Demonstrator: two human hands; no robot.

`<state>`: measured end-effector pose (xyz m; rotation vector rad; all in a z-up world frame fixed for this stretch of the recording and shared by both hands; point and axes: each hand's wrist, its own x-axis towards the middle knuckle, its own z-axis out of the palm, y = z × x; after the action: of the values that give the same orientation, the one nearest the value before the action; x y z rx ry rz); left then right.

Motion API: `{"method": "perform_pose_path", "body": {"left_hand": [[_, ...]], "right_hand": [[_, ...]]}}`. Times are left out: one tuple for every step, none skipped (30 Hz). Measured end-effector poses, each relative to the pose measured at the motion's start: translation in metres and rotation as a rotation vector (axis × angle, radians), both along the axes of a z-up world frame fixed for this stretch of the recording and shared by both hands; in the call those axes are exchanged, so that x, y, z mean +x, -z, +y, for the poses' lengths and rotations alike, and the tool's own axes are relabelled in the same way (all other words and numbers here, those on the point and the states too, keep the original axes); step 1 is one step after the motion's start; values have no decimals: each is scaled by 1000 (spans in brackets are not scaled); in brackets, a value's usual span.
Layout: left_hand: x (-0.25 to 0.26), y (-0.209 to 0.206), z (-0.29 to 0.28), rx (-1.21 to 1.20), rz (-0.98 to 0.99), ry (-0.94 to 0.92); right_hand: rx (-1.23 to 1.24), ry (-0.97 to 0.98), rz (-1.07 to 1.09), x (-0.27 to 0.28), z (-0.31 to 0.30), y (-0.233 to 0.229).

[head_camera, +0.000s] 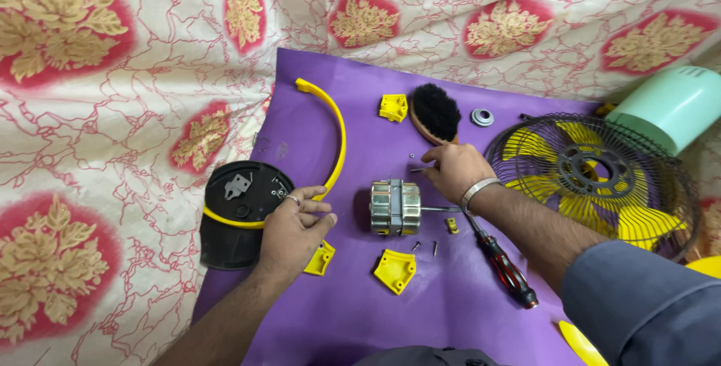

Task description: The person uses a screwdriver to tighten screws on the fan motor housing. They hold the motor with one hand and turn the screwdriver with the other, then place the motor down and pick up two yellow plastic parts.

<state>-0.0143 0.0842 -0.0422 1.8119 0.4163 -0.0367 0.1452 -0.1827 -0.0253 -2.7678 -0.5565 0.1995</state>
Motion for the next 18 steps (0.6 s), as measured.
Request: {"method": "perform_pose_path", "body": {"left_hand": [[-3,-1,2,28,-22,-9],[-5,-2,3,56,-43,-17],[-7,-3,3,84,-64,-20],[-8,-5,3,76,-67,-24],[-8,-6,1,67,-71,-26],[-9,-7,0,57,-75,-28],[-8,-8,-2,53,-56,-31],[-9,-9,-5,48,-37,-34],[-8,-10,-8,40,-21,-36],[-6,-10,-12,43,-26,-40],[-6,-11,-15,46,-28,-45],[-5,-11,-18,50,-30,-50],[-3,-11,-20,43,-11,-59],[-2,-11,-22,35,8,-68],[0,-10,-24,29,27,-77],[1,-10,-26,34,11,-77],[2,-9,-27,38,-7,-80],[3,-9,-28,42,-25,-83]], "right_hand": [[-26,-14,-9,1,5,2],[-52,-28,-19,4,9,5],[-78,-38,-29,5,11,7],[-108,-49,-29,6,13,10],[-140,-57,-29,8,15,12],[-172,-65,-30,9,17,14],[-172,-87,-40,10,18,16],[-171,-108,-50,11,19,18],[-175,-127,-62,14,18,19],[-181,-127,-82,17,18,19],[-186,-128,-98,20,19,21],[-191,-128,-114,22,20,23],[-122,-131,-147,26,21,25],[-53,-133,-180,31,22,26],[18,-134,-213,35,23,29],[52,-186,-228,39,24,32],[86,-240,-244,44,27,35],[121,-295,-261,47,29,38]]}}
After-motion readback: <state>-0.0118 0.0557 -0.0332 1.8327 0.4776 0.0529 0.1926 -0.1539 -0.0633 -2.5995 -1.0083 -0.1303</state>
